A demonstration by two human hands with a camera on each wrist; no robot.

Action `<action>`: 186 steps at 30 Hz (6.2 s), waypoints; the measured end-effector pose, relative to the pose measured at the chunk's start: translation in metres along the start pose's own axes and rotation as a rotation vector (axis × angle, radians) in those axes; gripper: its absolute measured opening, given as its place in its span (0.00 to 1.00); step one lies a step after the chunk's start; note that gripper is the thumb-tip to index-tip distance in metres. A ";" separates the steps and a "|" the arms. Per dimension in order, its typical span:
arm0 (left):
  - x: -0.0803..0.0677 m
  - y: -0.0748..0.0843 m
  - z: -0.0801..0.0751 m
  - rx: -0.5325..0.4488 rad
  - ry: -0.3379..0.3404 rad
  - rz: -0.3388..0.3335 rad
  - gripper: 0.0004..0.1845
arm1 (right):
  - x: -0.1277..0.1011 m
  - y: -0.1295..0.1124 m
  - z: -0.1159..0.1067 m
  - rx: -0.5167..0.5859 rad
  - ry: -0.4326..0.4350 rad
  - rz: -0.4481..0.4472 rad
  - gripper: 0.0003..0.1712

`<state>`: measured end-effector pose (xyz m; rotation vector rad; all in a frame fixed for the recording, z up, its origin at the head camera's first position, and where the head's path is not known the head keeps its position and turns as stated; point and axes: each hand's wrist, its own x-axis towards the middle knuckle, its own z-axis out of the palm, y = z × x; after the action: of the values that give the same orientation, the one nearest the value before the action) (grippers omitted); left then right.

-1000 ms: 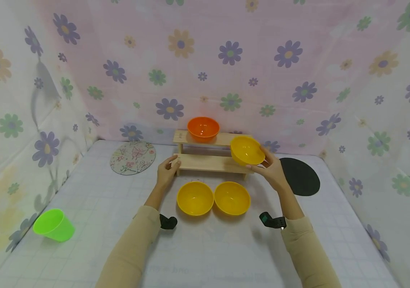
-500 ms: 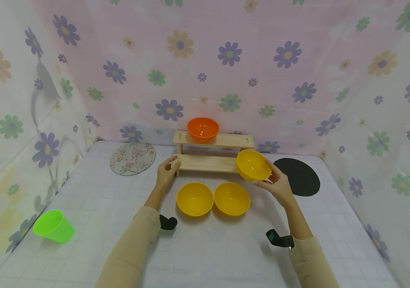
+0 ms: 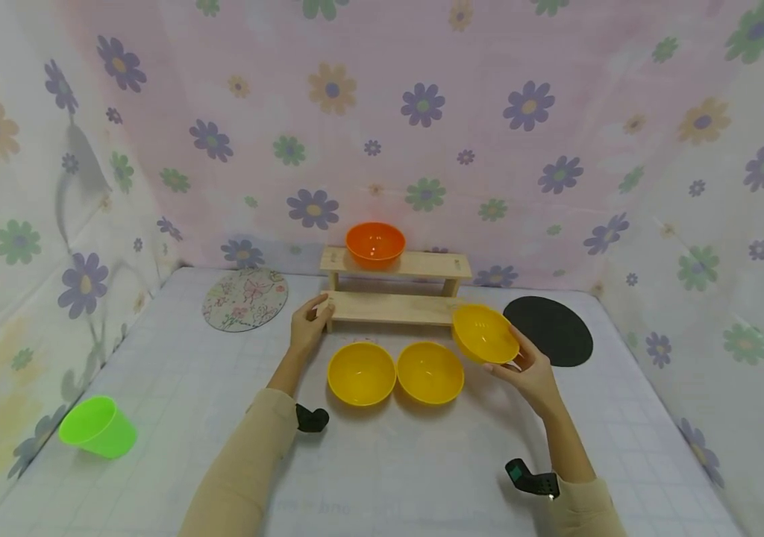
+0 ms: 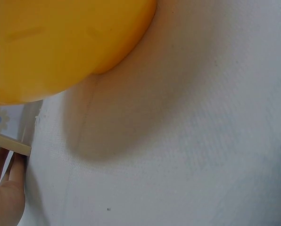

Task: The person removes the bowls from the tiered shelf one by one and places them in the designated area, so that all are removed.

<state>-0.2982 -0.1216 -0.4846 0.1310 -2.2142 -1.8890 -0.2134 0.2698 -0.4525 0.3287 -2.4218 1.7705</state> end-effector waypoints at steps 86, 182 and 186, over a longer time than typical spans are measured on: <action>-0.002 -0.001 0.000 -0.012 0.008 -0.008 0.21 | 0.061 -0.058 0.038 0.010 -0.112 -0.082 0.42; 0.002 -0.004 -0.001 -0.033 -0.017 -0.025 0.23 | 0.113 -0.070 0.109 0.247 -0.144 -0.063 0.48; 0.000 0.001 -0.003 -0.033 -0.031 -0.038 0.22 | 0.105 -0.071 0.105 0.256 -0.168 -0.073 0.48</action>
<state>-0.2977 -0.1243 -0.4829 0.1397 -2.2141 -1.9598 -0.2946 0.1385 -0.3956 0.6058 -2.2525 2.1000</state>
